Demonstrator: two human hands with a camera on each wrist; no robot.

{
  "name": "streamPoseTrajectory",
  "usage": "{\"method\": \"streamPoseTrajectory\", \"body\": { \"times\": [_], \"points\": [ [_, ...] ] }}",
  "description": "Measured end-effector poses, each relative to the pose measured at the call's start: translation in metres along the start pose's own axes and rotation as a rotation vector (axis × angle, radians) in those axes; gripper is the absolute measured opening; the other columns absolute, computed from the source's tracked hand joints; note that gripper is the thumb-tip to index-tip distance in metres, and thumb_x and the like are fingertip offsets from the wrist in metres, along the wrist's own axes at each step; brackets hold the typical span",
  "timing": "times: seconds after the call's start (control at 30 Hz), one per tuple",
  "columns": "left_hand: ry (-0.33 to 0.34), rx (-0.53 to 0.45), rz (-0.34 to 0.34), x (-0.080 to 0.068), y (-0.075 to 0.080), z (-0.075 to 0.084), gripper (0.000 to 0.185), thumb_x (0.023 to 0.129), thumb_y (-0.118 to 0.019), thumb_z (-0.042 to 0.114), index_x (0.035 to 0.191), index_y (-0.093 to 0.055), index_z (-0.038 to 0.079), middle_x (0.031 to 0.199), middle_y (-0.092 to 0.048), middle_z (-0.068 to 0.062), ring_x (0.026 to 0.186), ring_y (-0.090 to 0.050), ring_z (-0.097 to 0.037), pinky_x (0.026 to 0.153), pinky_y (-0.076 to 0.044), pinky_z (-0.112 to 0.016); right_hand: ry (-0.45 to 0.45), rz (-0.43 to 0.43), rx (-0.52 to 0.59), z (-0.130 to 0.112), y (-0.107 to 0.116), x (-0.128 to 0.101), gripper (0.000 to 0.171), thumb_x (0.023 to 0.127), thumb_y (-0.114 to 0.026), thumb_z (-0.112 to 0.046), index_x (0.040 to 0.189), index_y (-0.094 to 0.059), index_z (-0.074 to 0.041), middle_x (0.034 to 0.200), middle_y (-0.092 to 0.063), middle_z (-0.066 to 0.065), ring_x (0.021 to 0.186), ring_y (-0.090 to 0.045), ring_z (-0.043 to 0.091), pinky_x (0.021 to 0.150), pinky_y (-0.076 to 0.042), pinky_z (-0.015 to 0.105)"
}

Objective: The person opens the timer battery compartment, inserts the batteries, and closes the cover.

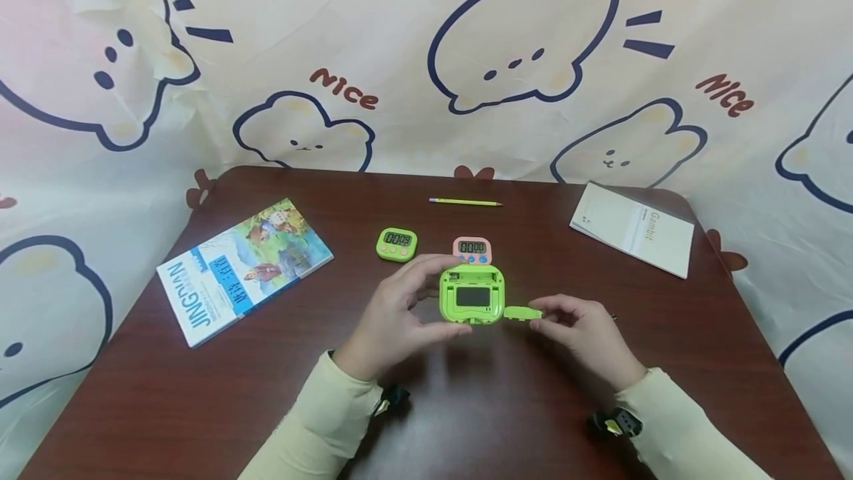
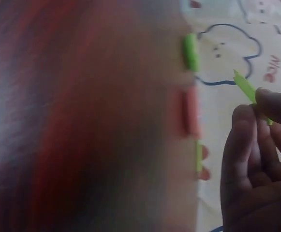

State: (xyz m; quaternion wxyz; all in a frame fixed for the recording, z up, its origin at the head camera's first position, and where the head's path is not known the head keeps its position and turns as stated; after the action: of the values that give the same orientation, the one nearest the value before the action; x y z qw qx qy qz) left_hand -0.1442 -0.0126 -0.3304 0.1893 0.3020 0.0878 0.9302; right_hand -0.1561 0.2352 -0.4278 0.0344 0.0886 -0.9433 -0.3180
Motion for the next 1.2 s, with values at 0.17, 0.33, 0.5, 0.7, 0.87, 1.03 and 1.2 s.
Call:
{"method": "streamPoseTrajectory", "body": {
  "times": [0.17, 0.33, 0.5, 0.7, 0.87, 1.03, 1.2],
  "points": [
    [-0.006, 0.001, 0.002, 0.0, 0.001, 0.002, 0.077, 0.068, -0.092, 0.001, 0.135, -0.055, 0.002, 0.128, -0.06, -0.006, 0.114, -0.062, -0.019, 0.09, -0.058, -0.031, -0.005, -0.08, -0.091, 0.015, -0.016, 0.004, 0.021, 0.086, -0.08, -0.015, 0.106, -0.075, -0.015, 0.085, -0.067, -0.007, 0.075, -0.059, 0.009, 0.065, -0.05, 0.024],
    [-0.011, -0.011, 0.004, 0.0, 0.002, 0.002, 0.077, 0.068, -0.092, 0.0, 0.135, -0.055, 0.002, 0.129, -0.06, -0.006, 0.114, -0.062, -0.019, 0.09, -0.058, -0.031, 0.042, -0.087, -0.225, 0.02, -0.024, 0.006, 0.018, 0.085, -0.081, -0.013, 0.102, -0.077, -0.016, 0.091, -0.063, -0.01, 0.076, -0.055, 0.006, 0.066, -0.048, 0.023],
    [-0.017, -0.012, 0.005, 0.0, 0.003, 0.002, 0.076, 0.068, -0.091, -0.001, 0.135, -0.055, 0.001, 0.128, -0.06, -0.006, 0.114, -0.062, -0.019, 0.089, -0.058, -0.031, 0.037, -0.106, -0.28, 0.02, -0.026, 0.007, 0.019, 0.085, -0.081, -0.012, 0.103, -0.077, -0.014, 0.092, -0.062, -0.009, 0.077, -0.053, 0.008, 0.065, -0.047, 0.023],
    [-0.005, -0.007, 0.005, 0.0, 0.004, 0.002, 0.078, 0.068, -0.092, -0.001, 0.136, -0.055, 0.004, 0.128, -0.06, -0.006, 0.113, -0.061, -0.018, 0.089, -0.058, -0.031, 0.043, -0.07, -0.334, 0.02, -0.008, 0.007, 0.025, 0.085, -0.081, -0.014, 0.109, -0.076, -0.013, 0.096, -0.063, -0.007, 0.076, -0.053, 0.01, 0.065, -0.047, 0.025],
    [0.014, 0.006, 0.009, 0.0, 0.005, 0.001, 0.08, 0.066, -0.092, -0.002, 0.136, -0.055, 0.005, 0.129, -0.06, -0.004, 0.113, -0.061, -0.017, 0.089, -0.058, -0.03, 0.051, -0.03, -0.382, 0.027, 0.023, 0.007, 0.026, 0.086, -0.08, -0.013, 0.111, -0.075, -0.014, 0.101, -0.063, -0.004, 0.088, -0.057, 0.017, 0.077, -0.051, 0.037],
    [0.028, 0.007, 0.004, 0.0, 0.005, 0.001, 0.08, 0.066, -0.092, -0.001, 0.136, -0.054, 0.002, 0.129, -0.059, -0.004, 0.113, -0.061, -0.017, 0.09, -0.058, -0.03, 0.03, -0.07, -0.401, 0.041, 0.049, 0.002, 0.03, 0.087, -0.078, -0.011, 0.116, -0.073, -0.011, 0.109, -0.062, 0.002, 0.105, -0.061, 0.029, 0.088, -0.053, 0.051],
    [0.02, -0.001, 0.007, -0.001, 0.005, 0.001, 0.077, 0.068, -0.091, -0.001, 0.136, -0.054, 0.002, 0.129, -0.059, -0.006, 0.113, -0.062, -0.018, 0.089, -0.058, -0.03, -0.006, -0.11, -0.439, 0.057, 0.064, -0.002, 0.029, 0.089, -0.072, -0.005, 0.118, -0.07, -0.006, 0.115, -0.061, 0.009, 0.109, -0.061, 0.035, 0.09, -0.052, 0.056]
  ]
}}
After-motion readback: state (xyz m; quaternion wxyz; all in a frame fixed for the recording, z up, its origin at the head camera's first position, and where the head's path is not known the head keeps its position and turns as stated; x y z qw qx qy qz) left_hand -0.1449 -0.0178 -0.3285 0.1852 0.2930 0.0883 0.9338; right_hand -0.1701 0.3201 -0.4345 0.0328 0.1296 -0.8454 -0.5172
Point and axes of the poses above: each hand's wrist, its own x-axis towards the middle knuckle, its own y-axis out of the back of the hand, z = x × y, the point moved 9 cm from there along x, towards the middle knuckle
